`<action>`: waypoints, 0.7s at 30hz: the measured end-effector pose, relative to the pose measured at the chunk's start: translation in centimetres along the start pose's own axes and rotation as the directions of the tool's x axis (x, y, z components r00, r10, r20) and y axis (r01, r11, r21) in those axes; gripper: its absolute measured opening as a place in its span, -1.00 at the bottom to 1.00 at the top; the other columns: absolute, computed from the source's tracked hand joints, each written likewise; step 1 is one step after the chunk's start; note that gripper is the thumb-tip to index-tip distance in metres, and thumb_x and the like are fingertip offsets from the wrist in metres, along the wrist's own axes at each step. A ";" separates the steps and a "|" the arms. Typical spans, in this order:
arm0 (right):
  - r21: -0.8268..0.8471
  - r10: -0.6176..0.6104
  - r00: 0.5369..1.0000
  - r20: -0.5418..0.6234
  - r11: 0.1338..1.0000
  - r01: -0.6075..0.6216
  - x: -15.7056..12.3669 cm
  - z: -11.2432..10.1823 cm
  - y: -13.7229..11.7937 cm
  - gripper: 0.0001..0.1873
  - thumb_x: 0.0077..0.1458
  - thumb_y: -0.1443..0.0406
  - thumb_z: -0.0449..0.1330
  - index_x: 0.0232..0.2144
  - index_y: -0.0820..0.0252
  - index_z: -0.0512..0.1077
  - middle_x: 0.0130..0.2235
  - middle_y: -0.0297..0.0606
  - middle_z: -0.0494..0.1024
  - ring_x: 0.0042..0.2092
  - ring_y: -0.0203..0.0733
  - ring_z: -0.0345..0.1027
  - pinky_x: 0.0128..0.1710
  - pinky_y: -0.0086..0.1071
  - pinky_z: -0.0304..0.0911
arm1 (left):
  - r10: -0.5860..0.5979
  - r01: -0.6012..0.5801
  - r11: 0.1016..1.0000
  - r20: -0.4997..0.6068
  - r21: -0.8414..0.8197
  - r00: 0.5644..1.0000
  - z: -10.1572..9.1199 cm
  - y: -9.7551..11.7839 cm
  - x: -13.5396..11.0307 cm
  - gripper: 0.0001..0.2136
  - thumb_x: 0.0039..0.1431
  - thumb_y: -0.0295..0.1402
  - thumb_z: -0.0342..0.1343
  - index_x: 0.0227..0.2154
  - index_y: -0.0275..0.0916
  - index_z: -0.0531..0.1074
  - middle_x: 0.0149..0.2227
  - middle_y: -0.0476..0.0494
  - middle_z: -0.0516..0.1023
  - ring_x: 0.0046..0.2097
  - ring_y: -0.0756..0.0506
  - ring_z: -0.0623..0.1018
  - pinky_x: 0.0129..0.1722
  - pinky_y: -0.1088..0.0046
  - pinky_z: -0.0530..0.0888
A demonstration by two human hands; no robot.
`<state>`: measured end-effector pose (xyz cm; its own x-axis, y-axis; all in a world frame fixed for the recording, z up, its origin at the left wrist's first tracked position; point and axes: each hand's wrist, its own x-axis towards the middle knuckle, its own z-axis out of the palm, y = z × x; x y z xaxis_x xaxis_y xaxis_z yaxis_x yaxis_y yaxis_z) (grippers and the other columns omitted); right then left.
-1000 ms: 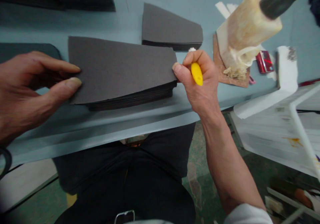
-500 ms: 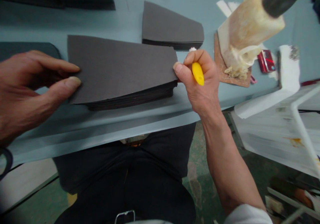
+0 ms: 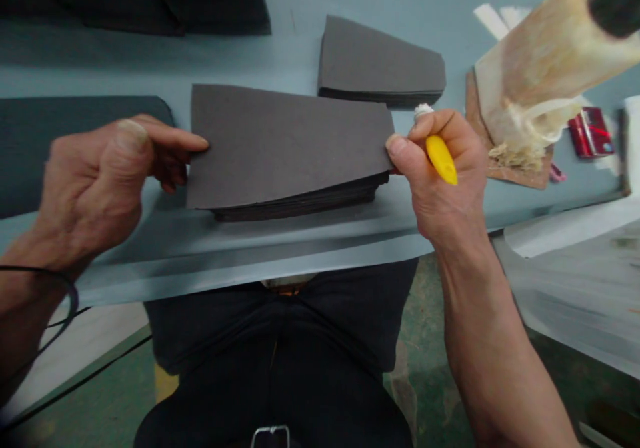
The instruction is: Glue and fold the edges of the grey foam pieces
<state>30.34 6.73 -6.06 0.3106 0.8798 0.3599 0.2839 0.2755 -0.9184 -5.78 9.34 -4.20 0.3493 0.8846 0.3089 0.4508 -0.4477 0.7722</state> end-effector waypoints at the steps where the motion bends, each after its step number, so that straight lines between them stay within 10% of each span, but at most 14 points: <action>1: -0.004 -0.001 1.000 0.000 1.000 0.001 0.0 0.0 0.0 -0.44 -0.15 -0.04 0.62 -0.39 0.07 0.39 -0.45 -0.53 0.30 -0.50 -0.46 0.10 -0.48 -0.43 0.30 | -0.010 0.010 1.000 0.001 -0.024 1.000 0.0 -0.1 0.0 -0.42 0.56 0.14 -0.07 -0.05 -0.20 0.72 -0.24 -0.11 0.66 -0.37 0.01 0.50 -0.41 0.39 0.41; 7: -0.021 0.038 0.999 -0.028 0.999 -0.038 0.1 0.3 -0.6 -0.59 -0.16 0.17 0.54 -0.43 0.07 0.37 -0.49 -0.53 0.25 -0.52 -0.45 0.08 -0.49 -0.45 0.22 | -0.019 0.021 0.999 0.062 -0.033 0.998 -0.5 -0.9 -0.1 -0.41 0.53 0.18 -0.04 0.02 -0.20 0.69 -0.24 -0.09 0.61 -0.33 0.00 0.52 -0.35 0.41 0.43; 14: -0.053 0.040 0.998 -0.038 0.998 -0.042 0.1 0.4 -0.9 -0.56 -0.19 0.11 0.54 -0.47 0.06 0.34 -0.49 -0.52 0.26 -0.52 -0.43 0.06 -0.50 -0.43 0.17 | 0.272 -0.295 0.952 0.216 0.084 0.938 -1.7 -2.3 0.3 -0.19 0.20 0.43 0.13 0.11 -0.25 0.57 -0.14 -0.14 0.55 -0.27 -0.04 0.52 -0.32 0.42 0.46; 21: -0.024 0.068 0.996 -0.051 0.997 -0.069 0.1 0.4 -0.8 -0.65 -0.21 0.20 0.47 -0.46 0.06 0.36 -0.52 -0.54 0.26 -0.54 -0.44 0.09 -0.49 -0.43 0.18 | 0.310 -0.361 0.912 0.249 0.194 0.918 -1.8 -2.0 0.7 -0.25 0.16 0.40 0.23 0.09 -0.17 0.53 -0.19 -0.11 0.51 -0.30 -0.08 0.50 -0.31 0.35 0.47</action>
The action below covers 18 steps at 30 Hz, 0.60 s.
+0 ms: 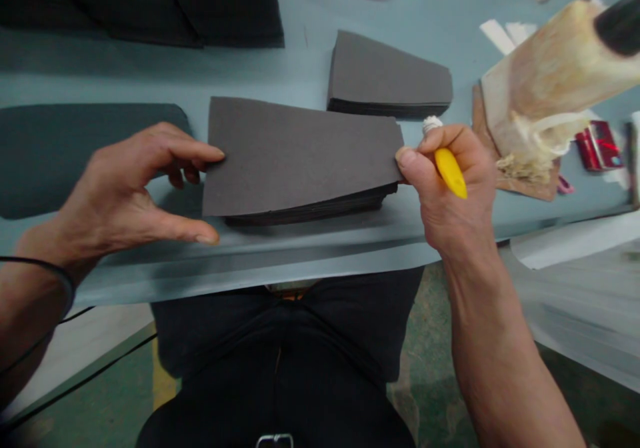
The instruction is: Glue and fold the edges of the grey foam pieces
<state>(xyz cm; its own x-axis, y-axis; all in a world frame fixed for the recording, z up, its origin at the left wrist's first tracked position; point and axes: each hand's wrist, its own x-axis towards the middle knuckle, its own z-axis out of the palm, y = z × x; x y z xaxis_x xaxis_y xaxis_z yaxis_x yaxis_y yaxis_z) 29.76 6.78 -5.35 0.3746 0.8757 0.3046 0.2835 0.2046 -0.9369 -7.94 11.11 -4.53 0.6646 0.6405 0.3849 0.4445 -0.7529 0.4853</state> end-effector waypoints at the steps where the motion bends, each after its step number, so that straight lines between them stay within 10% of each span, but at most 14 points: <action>1: 0.002 0.001 1.000 0.004 1.000 -0.001 0.0 0.0 0.0 -0.65 -0.21 0.20 0.47 -0.46 0.06 0.36 -0.51 -0.54 0.26 -0.53 -0.44 0.09 -0.49 -0.43 0.18 | 0.001 -0.001 1.000 -0.003 0.011 1.000 0.0 0.1 0.0 -0.28 0.18 0.39 0.22 0.09 -0.15 0.53 -0.20 -0.10 0.51 -0.31 -0.09 0.50 -0.31 0.34 0.46; 18: -0.064 -0.073 0.996 0.048 0.995 0.076 -0.2 -0.2 -0.4 -0.60 -0.13 0.11 0.53 -0.45 0.05 0.37 -0.53 -0.54 0.31 -0.52 -0.41 0.10 -0.50 -0.43 0.09 | -0.018 0.017 0.998 0.005 0.059 1.000 0.0 0.6 -0.3 -0.42 0.31 0.19 0.29 0.16 -0.15 0.49 -0.16 -0.12 0.53 -0.28 -0.13 0.53 -0.25 0.28 0.50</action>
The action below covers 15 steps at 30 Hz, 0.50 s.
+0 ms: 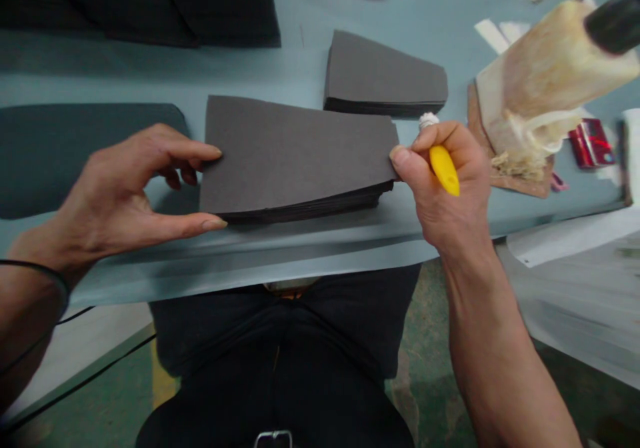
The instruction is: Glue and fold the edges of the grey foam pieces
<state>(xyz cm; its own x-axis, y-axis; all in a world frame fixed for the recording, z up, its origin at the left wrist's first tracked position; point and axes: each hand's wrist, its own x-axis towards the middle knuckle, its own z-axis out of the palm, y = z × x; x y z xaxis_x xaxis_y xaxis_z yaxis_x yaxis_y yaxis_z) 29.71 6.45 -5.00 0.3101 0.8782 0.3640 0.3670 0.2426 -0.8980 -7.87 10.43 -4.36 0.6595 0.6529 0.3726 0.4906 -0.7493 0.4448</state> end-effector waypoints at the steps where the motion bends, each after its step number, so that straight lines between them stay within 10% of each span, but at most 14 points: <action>1: -0.006 -0.005 1.000 0.000 1.000 0.005 0.0 0.0 0.0 -0.59 -0.13 0.10 0.53 -0.46 0.06 0.37 -0.53 -0.53 0.31 -0.52 -0.41 0.10 -0.50 -0.43 0.08 | 0.005 -0.005 1.000 0.006 -0.002 1.000 0.0 0.0 0.0 -0.41 0.31 0.18 0.29 0.16 -0.16 0.49 -0.16 -0.11 0.53 -0.27 -0.12 0.53 -0.25 0.29 0.50; 15: -0.058 -0.029 1.000 0.010 0.998 0.030 0.2 -0.1 -0.3 -0.65 -0.10 0.14 0.49 -0.45 0.05 0.37 -0.55 -0.54 0.30 -0.53 -0.39 0.13 -0.51 -0.41 0.09 | 0.020 -0.020 0.999 -0.010 -0.026 1.000 0.1 0.1 -0.2 -0.46 0.32 0.07 0.33 0.17 -0.20 0.50 -0.15 -0.13 0.53 -0.27 -0.12 0.54 -0.29 0.30 0.52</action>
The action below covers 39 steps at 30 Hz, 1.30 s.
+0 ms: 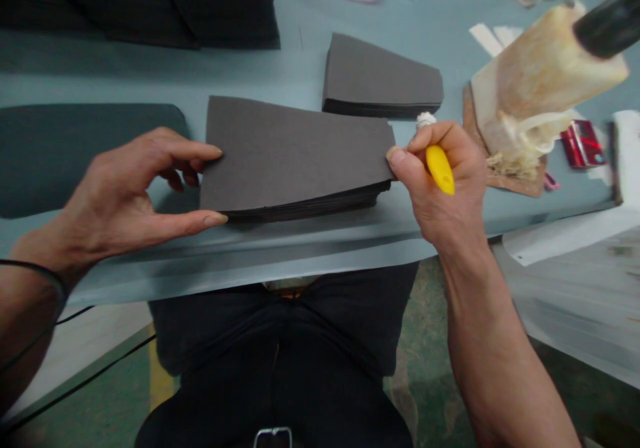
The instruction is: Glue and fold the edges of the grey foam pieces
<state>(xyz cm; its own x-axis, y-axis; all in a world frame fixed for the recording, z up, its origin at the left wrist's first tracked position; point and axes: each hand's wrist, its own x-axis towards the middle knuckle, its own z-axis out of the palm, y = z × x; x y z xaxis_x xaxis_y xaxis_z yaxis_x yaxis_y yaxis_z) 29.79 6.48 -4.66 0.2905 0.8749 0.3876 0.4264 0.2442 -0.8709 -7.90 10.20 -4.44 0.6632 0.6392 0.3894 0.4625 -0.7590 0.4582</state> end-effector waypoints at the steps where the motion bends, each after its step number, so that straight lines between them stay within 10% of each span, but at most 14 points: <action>1: -0.005 -0.002 1.000 -0.001 1.000 0.002 0.0 0.0 0.1 -0.64 -0.10 0.13 0.49 -0.46 0.05 0.36 -0.55 -0.54 0.30 -0.53 -0.39 0.12 -0.51 -0.41 0.08 | 0.006 -0.006 1.000 0.001 0.002 1.000 0.0 0.0 0.0 -0.46 0.32 0.06 0.33 0.17 -0.21 0.50 -0.16 -0.13 0.53 -0.27 -0.12 0.54 -0.29 0.30 0.52; 21: 0.071 0.019 0.999 0.027 0.997 -0.020 -0.1 0.0 0.0 -0.77 -0.09 0.28 0.37 -0.43 0.08 0.37 -0.53 -0.58 0.30 -0.53 -0.45 0.18 -0.48 -0.49 0.24 | 0.126 -0.112 0.983 -0.094 0.142 0.988 0.4 -0.8 -0.5 -0.23 0.12 0.25 0.42 0.27 -0.08 0.49 -0.05 -0.15 0.54 -0.27 -0.11 0.52 -0.35 0.28 0.57; 31: 0.082 0.026 0.999 0.044 0.996 -0.029 -0.1 -0.2 0.3 -0.77 -0.06 0.29 0.39 -0.41 0.09 0.37 -0.52 -0.57 0.31 -0.52 -0.46 0.23 -0.47 -0.51 0.27 | 0.155 -0.140 0.977 -0.089 0.159 0.984 0.7 -0.6 -0.7 -0.24 0.18 0.15 0.43 0.30 -0.18 0.44 0.26 -0.36 0.52 0.22 -0.35 0.58 0.00 -0.03 0.71; 39: 0.047 -0.022 0.999 0.041 0.999 0.020 -0.4 -0.4 0.5 -0.70 0.00 0.23 0.43 -0.39 0.09 0.34 -0.48 -0.55 0.28 -0.50 -0.45 0.21 -0.47 -0.50 0.29 | 0.122 -0.114 0.990 -0.109 0.083 0.987 1.2 -0.5 -0.7 -0.31 0.20 0.08 0.43 0.27 -0.15 0.44 0.23 -0.31 0.53 0.12 -0.29 0.60 -0.30 0.27 0.67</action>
<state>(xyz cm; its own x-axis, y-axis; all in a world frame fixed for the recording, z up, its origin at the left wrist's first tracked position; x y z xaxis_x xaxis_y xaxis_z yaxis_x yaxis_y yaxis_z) 30.22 6.12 -5.14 0.2455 0.8857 0.3940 0.3917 0.2811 -0.8761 -7.92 9.94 -5.89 0.6469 0.5511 0.5271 0.4313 -0.8344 0.3432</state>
